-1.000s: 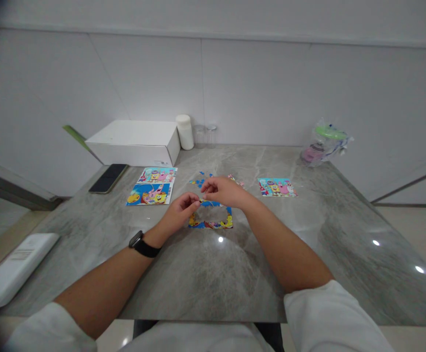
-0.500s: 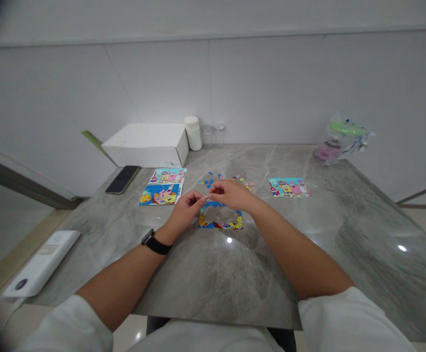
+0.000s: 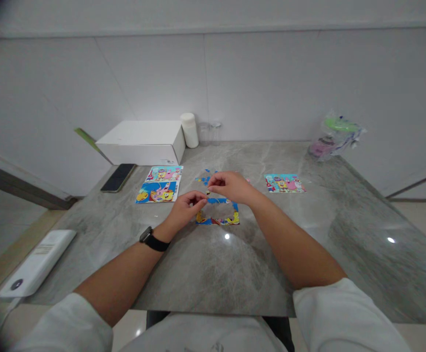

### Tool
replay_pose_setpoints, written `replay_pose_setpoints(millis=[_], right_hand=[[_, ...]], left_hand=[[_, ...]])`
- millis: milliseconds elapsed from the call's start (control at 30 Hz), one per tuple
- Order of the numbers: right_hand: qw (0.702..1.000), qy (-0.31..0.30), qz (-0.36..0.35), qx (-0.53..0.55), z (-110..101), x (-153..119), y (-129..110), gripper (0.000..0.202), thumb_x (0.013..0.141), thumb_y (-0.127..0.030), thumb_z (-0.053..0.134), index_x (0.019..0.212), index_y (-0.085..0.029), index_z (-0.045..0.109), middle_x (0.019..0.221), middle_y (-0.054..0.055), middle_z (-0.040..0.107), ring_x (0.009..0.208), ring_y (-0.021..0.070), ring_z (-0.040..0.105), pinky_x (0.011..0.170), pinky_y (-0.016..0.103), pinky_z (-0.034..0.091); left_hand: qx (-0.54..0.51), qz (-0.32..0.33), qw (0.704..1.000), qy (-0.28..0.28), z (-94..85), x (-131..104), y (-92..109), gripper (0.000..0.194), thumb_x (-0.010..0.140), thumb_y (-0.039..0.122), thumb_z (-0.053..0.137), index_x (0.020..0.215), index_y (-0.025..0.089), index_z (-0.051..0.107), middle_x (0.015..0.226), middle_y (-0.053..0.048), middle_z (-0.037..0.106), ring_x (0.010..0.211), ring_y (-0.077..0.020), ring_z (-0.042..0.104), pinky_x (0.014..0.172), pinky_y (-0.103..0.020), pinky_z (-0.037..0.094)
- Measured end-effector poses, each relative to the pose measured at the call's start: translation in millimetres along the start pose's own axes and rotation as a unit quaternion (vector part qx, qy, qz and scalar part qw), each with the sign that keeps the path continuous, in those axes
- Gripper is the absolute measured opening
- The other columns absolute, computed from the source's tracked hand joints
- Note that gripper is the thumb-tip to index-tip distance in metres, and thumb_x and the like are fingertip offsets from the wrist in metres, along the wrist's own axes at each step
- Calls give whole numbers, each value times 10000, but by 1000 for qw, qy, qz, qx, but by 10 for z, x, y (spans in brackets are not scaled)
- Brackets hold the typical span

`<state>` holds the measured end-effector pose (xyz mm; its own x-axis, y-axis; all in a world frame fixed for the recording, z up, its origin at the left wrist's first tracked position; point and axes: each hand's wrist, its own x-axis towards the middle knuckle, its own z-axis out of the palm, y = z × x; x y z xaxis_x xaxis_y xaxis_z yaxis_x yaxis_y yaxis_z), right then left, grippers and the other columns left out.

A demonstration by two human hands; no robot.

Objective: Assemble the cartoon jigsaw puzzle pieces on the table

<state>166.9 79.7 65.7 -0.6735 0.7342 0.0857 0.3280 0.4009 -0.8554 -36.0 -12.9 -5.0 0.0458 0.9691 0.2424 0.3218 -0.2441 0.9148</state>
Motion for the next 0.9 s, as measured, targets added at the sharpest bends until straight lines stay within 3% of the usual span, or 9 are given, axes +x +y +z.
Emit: replay_pose_setpoints(millis=[167,300,467,567,667,767,900], right_hand=[[998,68,2,-11,-435,-178,-215,313,807,-495,757,898,-196,738,784,16,698,714,159,598,678,295,467],[996,78,18,-46,-567,-345,-148,302,821,-495,741,904,-205,735,769,12,687,704,159,589,662,287,456],[986,28,31,-159,-368,-568,101,113,884,-292,670,894,-204,740,844,19,736,786,167,652,732,278,462],[972,-3,19,-234,-218,-615,248,80,867,-164,676,893,-187,748,910,38,767,858,172,674,794,270,452],[966,-56,47,-250,-126,-602,341,97,877,-144,687,930,-182,760,899,34,779,818,162,677,747,248,435],[962,-86,57,-253,-87,-584,383,116,877,-127,685,932,-187,768,882,20,784,798,155,678,726,236,420],[960,-106,60,-254,-71,-591,401,138,864,-125,687,923,-202,784,853,5,784,786,154,679,705,229,409]], left_hand=[[147,117,981,-50,-9,-61,99,244,998,376,625,1123,195,732,907,-41,694,814,-163,615,768,-299,486],[191,184,959,-101,0,-81,96,239,1004,346,638,1176,203,721,955,-49,698,913,-189,649,892,-347,519],[207,200,950,-119,68,-83,21,385,968,283,672,1350,238,650,1184,-86,673,1091,-224,640,979,-387,529],[251,226,934,-115,168,-127,19,329,959,310,684,1277,224,672,1222,-106,663,1135,-255,623,988,-421,510],[314,253,906,-128,303,-208,68,205,991,303,629,1156,199,694,1184,-115,687,1112,-267,618,962,-441,477],[335,291,878,-179,405,-260,114,189,1029,300,568,1107,203,710,1104,-103,701,1045,-241,615,940,-428,457],[324,297,876,-199,383,-236,118,225,1047,330,553,1148,227,726,1113,-91,699,1037,-227,603,926,-408,444]])
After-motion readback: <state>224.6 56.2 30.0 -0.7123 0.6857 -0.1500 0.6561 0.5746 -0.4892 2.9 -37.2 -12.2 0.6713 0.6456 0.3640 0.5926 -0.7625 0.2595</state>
